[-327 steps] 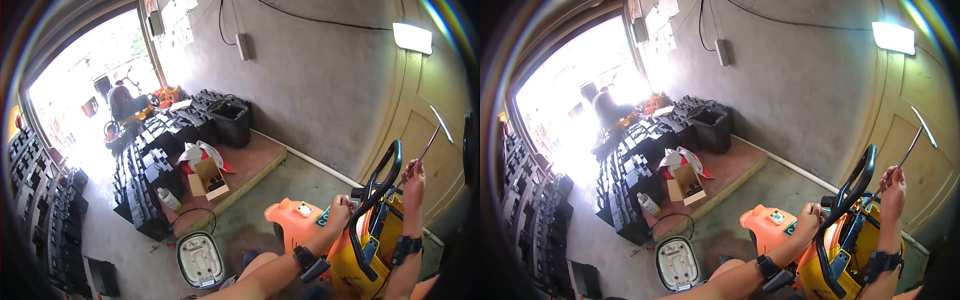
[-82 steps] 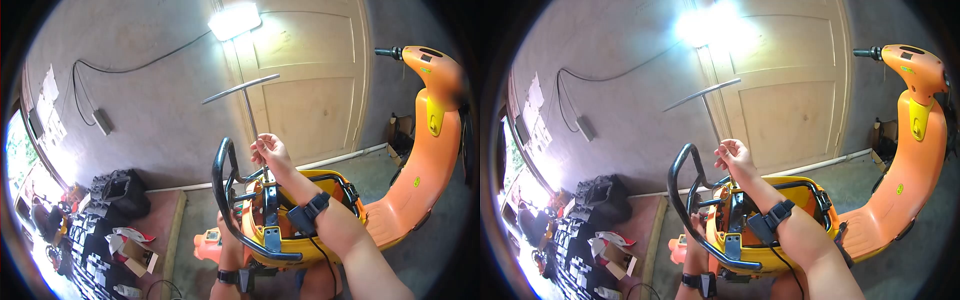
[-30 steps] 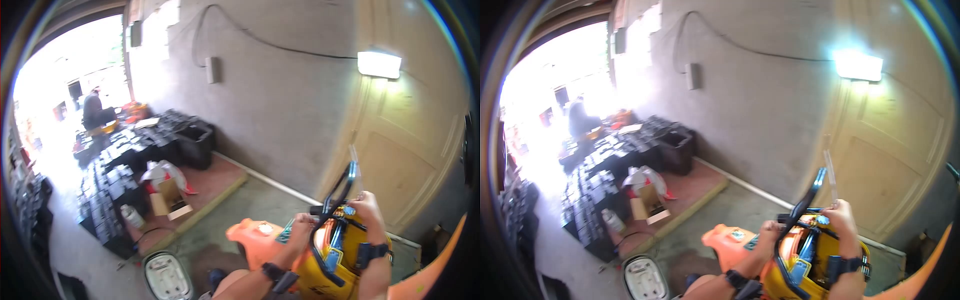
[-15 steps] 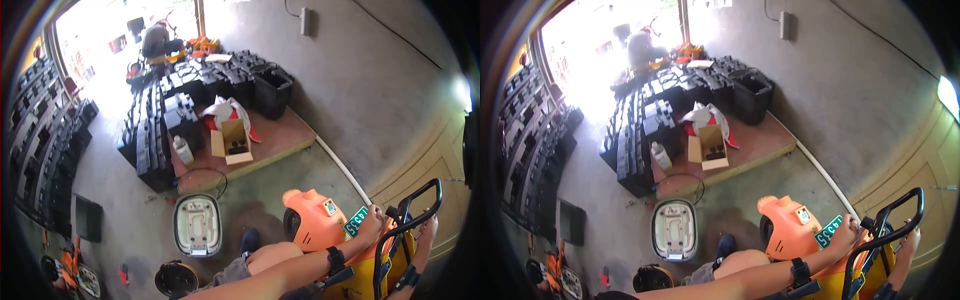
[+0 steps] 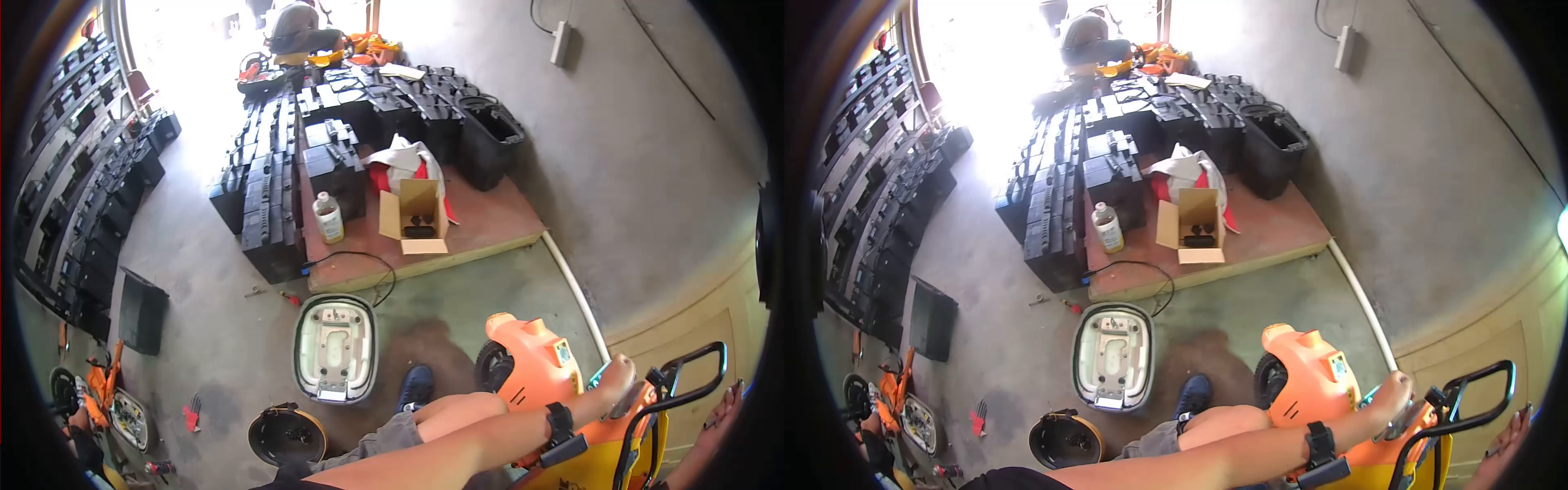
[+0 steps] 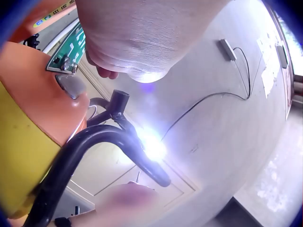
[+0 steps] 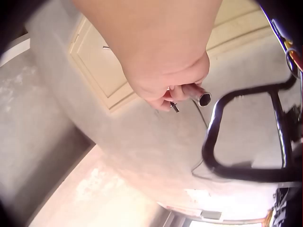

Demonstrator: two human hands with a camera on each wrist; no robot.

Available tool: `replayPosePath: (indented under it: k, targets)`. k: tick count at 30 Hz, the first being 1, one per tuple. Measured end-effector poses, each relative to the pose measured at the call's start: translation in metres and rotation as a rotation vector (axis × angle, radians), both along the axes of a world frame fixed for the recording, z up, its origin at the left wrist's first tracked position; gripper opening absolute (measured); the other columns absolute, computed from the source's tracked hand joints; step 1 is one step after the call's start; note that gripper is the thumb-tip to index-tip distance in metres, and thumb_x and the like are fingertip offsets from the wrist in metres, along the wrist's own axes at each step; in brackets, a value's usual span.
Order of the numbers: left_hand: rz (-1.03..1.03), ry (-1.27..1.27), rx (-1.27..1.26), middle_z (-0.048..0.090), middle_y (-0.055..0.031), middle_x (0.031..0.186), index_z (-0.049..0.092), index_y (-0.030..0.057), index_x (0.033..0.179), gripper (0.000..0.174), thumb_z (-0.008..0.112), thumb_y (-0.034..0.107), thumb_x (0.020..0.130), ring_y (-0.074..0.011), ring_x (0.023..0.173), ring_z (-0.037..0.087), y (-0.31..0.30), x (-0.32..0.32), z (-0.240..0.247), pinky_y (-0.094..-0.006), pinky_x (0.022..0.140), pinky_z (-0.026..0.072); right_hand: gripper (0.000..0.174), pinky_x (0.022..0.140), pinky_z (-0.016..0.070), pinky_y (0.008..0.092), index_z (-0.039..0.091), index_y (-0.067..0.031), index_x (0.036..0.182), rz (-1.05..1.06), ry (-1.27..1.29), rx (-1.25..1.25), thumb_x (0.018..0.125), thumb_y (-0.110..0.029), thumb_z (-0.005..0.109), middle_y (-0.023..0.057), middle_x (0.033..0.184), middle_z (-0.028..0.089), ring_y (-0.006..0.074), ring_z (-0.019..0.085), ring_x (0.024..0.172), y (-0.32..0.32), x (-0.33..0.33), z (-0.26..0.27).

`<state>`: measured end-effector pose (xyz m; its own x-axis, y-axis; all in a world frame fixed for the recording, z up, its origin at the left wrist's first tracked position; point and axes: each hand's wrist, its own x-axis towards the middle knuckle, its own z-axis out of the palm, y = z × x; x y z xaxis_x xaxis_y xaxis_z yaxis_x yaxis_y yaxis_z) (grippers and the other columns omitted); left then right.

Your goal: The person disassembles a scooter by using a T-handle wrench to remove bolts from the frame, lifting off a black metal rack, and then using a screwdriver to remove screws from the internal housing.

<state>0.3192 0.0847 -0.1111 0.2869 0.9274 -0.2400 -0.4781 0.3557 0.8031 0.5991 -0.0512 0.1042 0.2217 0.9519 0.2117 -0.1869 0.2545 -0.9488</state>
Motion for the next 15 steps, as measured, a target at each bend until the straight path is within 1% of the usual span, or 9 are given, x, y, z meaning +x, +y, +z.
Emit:
replayPosePath:
  k: [2, 3, 5, 7, 9, 11, 12, 13, 15]
  targets:
    - [-0.139, -0.219, -0.114, 0.06, -0.0106, 0.076, 0.051, 0.0019, 0.098, 0.021, 0.046, 0.02, 0.089, -0.0226, 0.066, 0.059, 0.0, -0.011, 0.005, -0.0372, 0.062, 0.0473, 0.029, 0.056, 0.0383, 0.018, 0.053, -0.005, 0.12, -0.244, -0.044, 0.057, 0.093, -0.015, 0.057, -0.0021, 0.085, 0.055, 0.0025, 0.045, 0.064, -0.017, -0.072, 0.001]
    - [-0.101, -0.287, -0.133, 0.057, -0.0058, 0.073, 0.053, 0.0021, 0.093, 0.02, 0.045, 0.021, 0.089, -0.0164, 0.061, 0.053, -0.008, -0.027, 0.021, -0.0308, 0.057, 0.0448, 0.025, 0.054, 0.0372, 0.0168, 0.054, -0.0054, 0.116, -0.405, -0.056, 0.078, 0.092, -0.014, 0.057, -0.0021, 0.084, 0.054, 0.0013, 0.042, 0.062, -0.025, -0.12, -0.001]
    - [-0.021, -0.331, -0.021, 0.054, -0.0057, 0.066, 0.053, 0.0031, 0.087, 0.021, 0.045, 0.022, 0.091, -0.0134, 0.056, 0.049, -0.009, -0.038, 0.031, -0.0301, 0.05, 0.0401, 0.017, 0.05, 0.035, 0.0144, 0.056, -0.0063, 0.108, -0.604, -0.168, 0.085, 0.092, -0.014, 0.058, -0.0022, 0.082, 0.052, -0.0012, 0.037, 0.057, -0.044, -0.214, -0.011]
    - [-0.151, -0.305, 0.106, 0.051, -0.004, 0.062, 0.053, 0.0038, 0.088, 0.02, 0.045, 0.022, 0.092, -0.0121, 0.054, 0.048, -0.016, -0.055, 0.042, -0.0283, 0.05, 0.0388, 0.026, 0.072, 0.049, 0.0443, 0.062, -0.0004, 0.11, -0.652, -1.361, 0.138, 0.087, -0.012, 0.063, 0.0201, 0.088, 0.061, 0.0318, 0.061, 0.086, -0.075, -0.234, -0.039]
    - [-0.364, -0.281, 0.222, 0.045, -0.0004, 0.053, 0.053, 0.0057, 0.085, 0.022, 0.045, 0.025, 0.093, -0.0114, 0.037, 0.037, -0.028, -0.07, 0.056, -0.0279, 0.037, 0.0293, 0.025, 0.061, 0.0468, 0.0363, 0.062, 0.0009, 0.106, -0.386, -0.447, -0.011, 0.087, -0.015, 0.063, 0.0122, 0.079, 0.06, 0.0229, 0.059, 0.072, -0.079, -0.277, -0.054]
    - [-0.634, -0.194, 0.225, 0.043, -0.0001, 0.052, 0.052, 0.0068, 0.083, 0.027, 0.044, 0.03, 0.094, -0.0114, 0.033, 0.034, -0.037, -0.079, 0.065, -0.0284, 0.033, 0.0252, 0.023, 0.056, 0.0421, 0.0259, 0.062, -0.0005, 0.103, -0.448, -0.666, -0.156, 0.088, -0.018, 0.063, 0.0049, 0.077, 0.058, 0.0132, 0.053, 0.061, -0.09, -0.341, -0.039]
    - [-0.71, -0.176, 0.216, 0.044, -0.0008, 0.053, 0.052, 0.0089, 0.082, 0.033, 0.041, 0.037, 0.096, -0.0109, 0.036, 0.037, -0.048, -0.099, 0.08, -0.0257, 0.035, 0.0254, 0.014, 0.055, 0.04, 0.0201, 0.061, -0.0025, 0.094, -0.463, -1.015, 0.263, 0.086, -0.012, 0.067, 0.0002, 0.08, 0.056, 0.0071, 0.051, 0.063, -0.084, -0.351, -0.044]
    - [-0.719, -0.16, 0.217, 0.044, -0.0008, 0.053, 0.052, 0.0089, 0.082, 0.033, 0.041, 0.037, 0.096, -0.0109, 0.036, 0.037, -0.062, -0.114, 0.087, -0.0257, 0.035, 0.0254, 0.014, 0.055, 0.04, 0.0201, 0.061, -0.0025, 0.094, -0.474, -1.0, 0.263, 0.086, -0.012, 0.067, 0.0002, 0.08, 0.056, 0.0071, 0.051, 0.063, -0.082, -0.348, -0.06]
    - [-0.666, -0.169, 0.353, 0.044, 0.0001, 0.057, 0.052, 0.0107, 0.081, 0.037, 0.037, 0.04, 0.098, -0.0091, 0.04, 0.036, -0.091, -0.14, 0.092, -0.0239, 0.038, 0.0254, 0.018, 0.064, 0.0429, 0.0173, 0.051, -0.0047, 0.1, -0.345, -0.494, 0.091, 0.087, -0.005, 0.064, 0.0025, 0.093, 0.055, 0.0037, 0.046, 0.069, -0.082, -0.34, -0.092]
